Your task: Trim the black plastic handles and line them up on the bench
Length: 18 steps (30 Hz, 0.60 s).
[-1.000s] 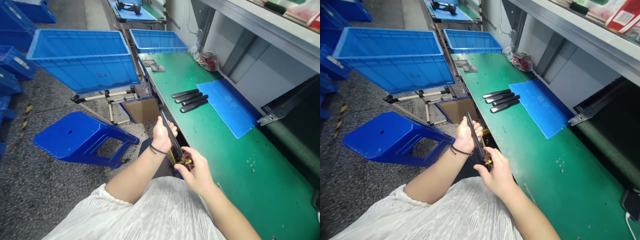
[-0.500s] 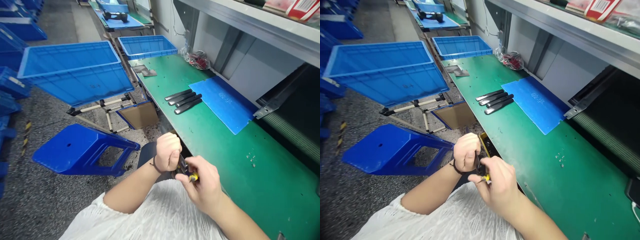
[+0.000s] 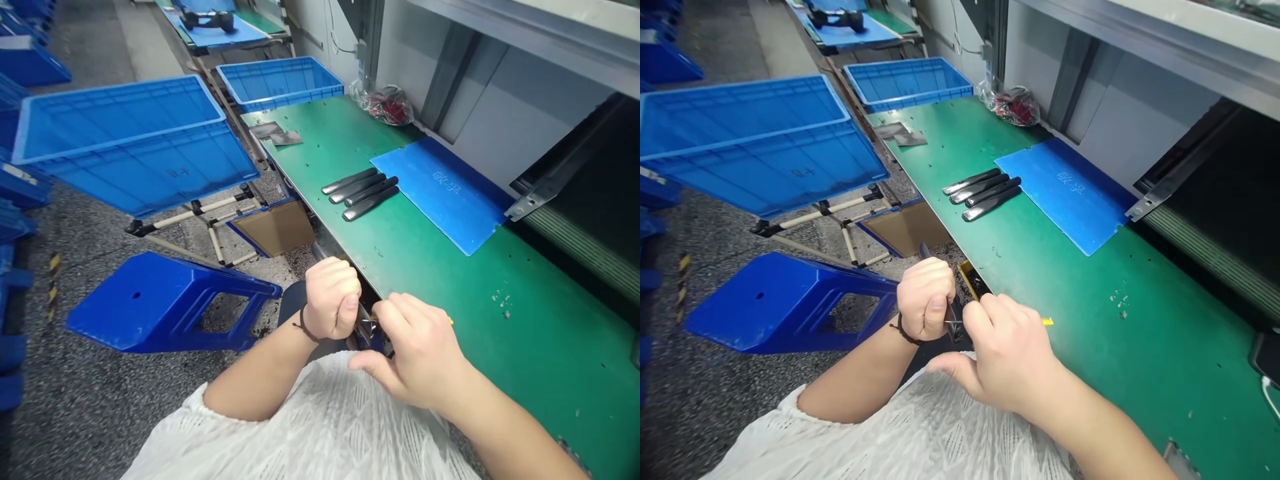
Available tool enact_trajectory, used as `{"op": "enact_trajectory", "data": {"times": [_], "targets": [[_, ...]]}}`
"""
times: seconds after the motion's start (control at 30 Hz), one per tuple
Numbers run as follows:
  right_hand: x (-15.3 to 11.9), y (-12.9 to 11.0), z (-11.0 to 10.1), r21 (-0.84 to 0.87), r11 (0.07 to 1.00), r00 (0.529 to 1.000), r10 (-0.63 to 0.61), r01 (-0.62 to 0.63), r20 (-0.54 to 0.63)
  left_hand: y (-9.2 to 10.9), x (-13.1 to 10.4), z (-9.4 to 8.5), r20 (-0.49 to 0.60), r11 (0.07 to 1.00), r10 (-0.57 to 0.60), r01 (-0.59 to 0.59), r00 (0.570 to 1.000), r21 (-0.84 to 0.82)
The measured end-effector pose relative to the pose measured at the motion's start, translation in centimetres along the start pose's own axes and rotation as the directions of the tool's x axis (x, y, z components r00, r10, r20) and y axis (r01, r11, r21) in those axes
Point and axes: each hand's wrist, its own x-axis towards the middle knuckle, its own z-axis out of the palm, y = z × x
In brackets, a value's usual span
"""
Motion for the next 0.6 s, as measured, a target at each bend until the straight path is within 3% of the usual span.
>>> {"op": "enact_trajectory", "data": {"times": [0.2,0.4,0.6], "targets": [[0.1,0.1,0.2,-0.093,0.995,0.997,-0.052,0.047,-0.050,0.0,-0.1,-0.1,0.001,1.000,0.025,-0.025,1.000,0.016],[-0.2,0.0,0.5,-0.216,0.973,0.987,-0.110,0.083,-0.119,-0.1,-0.3,0.0,0.005,1.000,-0.024,0.024,1.000,0.001],[-0.3,0.1,1.0,-0.348,0.933,0.955,-0.182,0.093,-0.235,1.0,0.4,0.2,-0.007,0.997,-0.080,0.080,0.997,0.008]]}}
